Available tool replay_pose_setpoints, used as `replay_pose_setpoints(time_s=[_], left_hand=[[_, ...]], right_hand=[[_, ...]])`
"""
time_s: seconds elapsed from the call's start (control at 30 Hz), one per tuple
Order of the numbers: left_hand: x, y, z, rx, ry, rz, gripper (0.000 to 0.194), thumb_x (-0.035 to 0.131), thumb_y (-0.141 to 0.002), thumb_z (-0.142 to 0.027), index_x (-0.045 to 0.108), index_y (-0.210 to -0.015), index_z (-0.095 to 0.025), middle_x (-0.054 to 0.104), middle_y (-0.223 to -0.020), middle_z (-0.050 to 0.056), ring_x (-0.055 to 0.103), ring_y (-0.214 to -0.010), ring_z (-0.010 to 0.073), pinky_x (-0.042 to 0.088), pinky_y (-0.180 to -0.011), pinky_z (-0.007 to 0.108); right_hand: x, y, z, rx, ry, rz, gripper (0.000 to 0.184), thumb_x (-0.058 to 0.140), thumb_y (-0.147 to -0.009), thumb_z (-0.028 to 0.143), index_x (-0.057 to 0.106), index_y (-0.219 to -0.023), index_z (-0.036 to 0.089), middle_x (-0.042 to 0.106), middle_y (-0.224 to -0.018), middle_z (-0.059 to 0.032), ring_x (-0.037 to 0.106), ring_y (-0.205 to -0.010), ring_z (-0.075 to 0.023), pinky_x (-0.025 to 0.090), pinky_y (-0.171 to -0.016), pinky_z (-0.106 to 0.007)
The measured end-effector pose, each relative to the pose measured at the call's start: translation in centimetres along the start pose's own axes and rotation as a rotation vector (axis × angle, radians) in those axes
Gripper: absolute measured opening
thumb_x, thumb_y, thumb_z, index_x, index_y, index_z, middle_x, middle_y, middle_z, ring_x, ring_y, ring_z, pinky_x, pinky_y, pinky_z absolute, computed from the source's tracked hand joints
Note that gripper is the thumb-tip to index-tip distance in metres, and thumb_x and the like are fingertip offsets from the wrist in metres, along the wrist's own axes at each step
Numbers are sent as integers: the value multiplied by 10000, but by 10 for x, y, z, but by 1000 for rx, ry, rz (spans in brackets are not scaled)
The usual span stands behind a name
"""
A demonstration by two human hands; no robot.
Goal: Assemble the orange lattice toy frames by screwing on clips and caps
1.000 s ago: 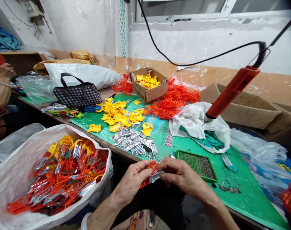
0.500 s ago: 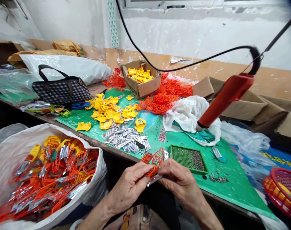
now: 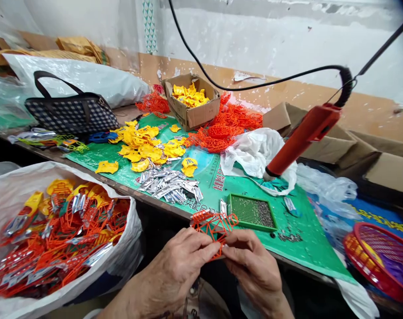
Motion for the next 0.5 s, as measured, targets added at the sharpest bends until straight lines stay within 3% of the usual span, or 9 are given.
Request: replay_pose_setpoints(time_s=[0.2,0.5], left_hand=[[-3,-2,-5,50,-35,38,441,430,-940,-95,430,-1373,-181,650,-1152,110,553,-1007,217,461,-897,357],[1,0,1,34,-74,29,368,412,-975,-175,472,-1337,-203,685,-1120,100,587,-994,213,453,-878,357]], right_hand=[[0,5,7,-16,114,-49,384,609,-815,-1,674,-1078,271,652,-921,-49,674,-821,-136,577,-703,-192],[3,5,2,-68,153,-63,321,598,-832,31,680,-1037,265,665,-825,-42,662,-722,-135,556,-620,-206]])
Point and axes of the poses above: each hand's wrist, its own y-axis away from the middle knuckle, its own x-axis out of the palm, z = x × y, the point moved 1 cm from there along -y, towards the middle knuckle
